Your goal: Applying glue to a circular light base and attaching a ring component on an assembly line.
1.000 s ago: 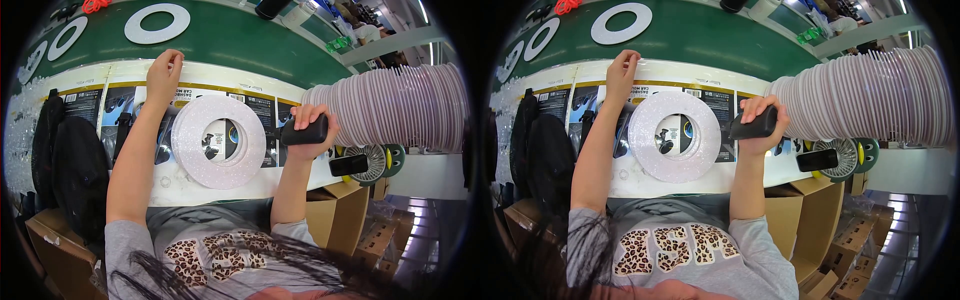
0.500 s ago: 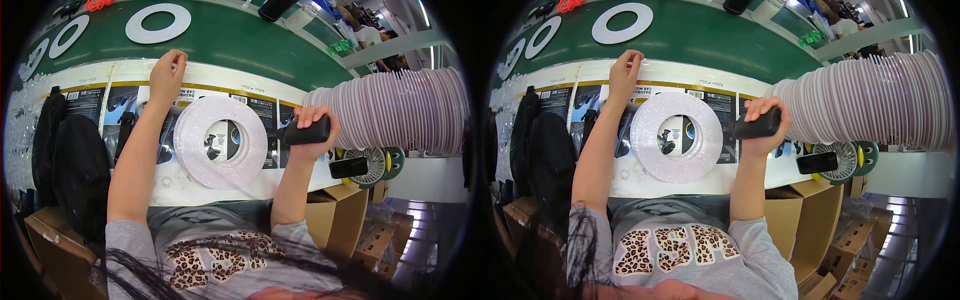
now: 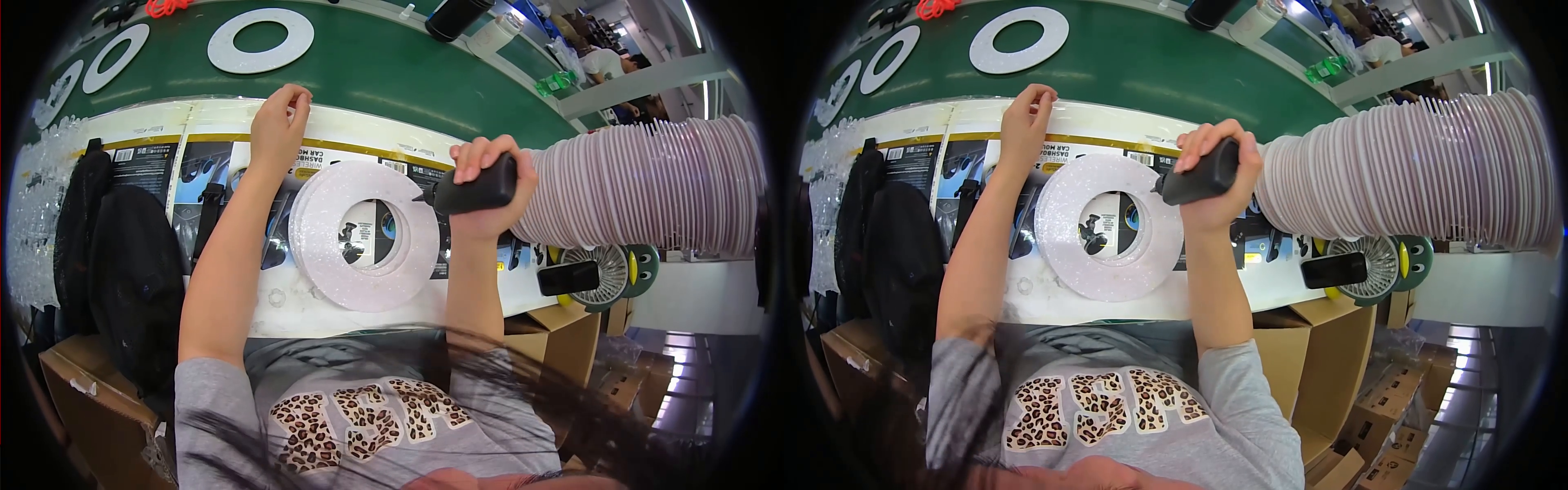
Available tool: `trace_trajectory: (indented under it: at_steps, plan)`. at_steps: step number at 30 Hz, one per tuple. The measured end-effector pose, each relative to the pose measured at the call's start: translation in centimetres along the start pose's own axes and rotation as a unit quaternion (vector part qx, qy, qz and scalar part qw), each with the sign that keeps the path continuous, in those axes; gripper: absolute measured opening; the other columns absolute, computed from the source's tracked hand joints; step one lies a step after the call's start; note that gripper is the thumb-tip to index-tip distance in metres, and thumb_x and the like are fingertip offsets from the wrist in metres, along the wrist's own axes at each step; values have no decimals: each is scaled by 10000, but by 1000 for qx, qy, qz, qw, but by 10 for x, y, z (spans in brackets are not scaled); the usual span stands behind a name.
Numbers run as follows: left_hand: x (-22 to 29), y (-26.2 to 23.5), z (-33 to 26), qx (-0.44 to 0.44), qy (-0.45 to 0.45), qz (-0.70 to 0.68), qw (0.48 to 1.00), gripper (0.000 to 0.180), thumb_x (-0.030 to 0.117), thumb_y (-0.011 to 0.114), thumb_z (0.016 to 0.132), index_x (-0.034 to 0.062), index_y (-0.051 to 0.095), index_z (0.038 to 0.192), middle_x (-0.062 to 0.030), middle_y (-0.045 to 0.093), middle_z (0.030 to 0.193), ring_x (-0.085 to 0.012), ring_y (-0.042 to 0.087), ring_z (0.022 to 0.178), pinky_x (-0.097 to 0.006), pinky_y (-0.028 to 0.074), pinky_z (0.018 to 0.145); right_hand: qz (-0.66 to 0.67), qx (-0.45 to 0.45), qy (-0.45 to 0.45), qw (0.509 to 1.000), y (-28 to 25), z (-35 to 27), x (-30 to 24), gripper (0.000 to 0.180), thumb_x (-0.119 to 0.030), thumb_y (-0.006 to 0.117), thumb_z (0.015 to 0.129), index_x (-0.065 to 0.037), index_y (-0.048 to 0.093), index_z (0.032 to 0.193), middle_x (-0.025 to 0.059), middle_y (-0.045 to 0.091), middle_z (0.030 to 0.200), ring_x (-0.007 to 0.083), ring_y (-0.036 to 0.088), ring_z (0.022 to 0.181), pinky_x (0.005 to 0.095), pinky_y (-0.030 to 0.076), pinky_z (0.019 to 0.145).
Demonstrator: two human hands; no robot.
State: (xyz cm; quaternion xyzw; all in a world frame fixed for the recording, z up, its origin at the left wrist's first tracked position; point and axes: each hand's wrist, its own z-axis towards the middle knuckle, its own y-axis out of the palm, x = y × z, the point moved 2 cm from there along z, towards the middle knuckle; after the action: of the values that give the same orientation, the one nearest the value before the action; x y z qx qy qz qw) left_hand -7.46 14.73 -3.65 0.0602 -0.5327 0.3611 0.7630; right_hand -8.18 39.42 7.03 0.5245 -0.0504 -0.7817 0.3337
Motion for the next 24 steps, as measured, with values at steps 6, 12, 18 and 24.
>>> trace_trajectory:
  at_steps: [6,12,18,24]
  plan:
    - [-3,2,1,5,2,-1,1000,156,163,524,900,33,608,919,-102,643,867,-239,603,759,-335,475,669,-38,3,33,999,0,3,17,398,-392,313,931,-84,413,700,47,436,545,149,426,523,318,372,699]
    - [-2,-1,1,7,8,-4,1000,150,159,528,897,32,605,917,-102,642,861,-242,604,761,-338,473,668,-42,2,43,998,3,3,19,397,-392,321,928,-87,413,692,43,430,534,146,421,509,315,375,688]
    - [-2,0,0,9,8,2,1000,147,157,529,896,31,602,913,-101,640,854,-242,604,757,-339,472,667,-45,4,45,998,0,3,21,401,-393,318,931,-85,415,692,47,431,534,148,420,504,312,378,696]
    - [-4,0,0,9,11,6,1000,144,157,528,896,35,602,914,-100,641,856,-242,603,757,-340,471,666,-49,29,37,998,0,4,14,400,-389,308,938,-82,428,712,53,441,555,159,433,536,328,376,725]
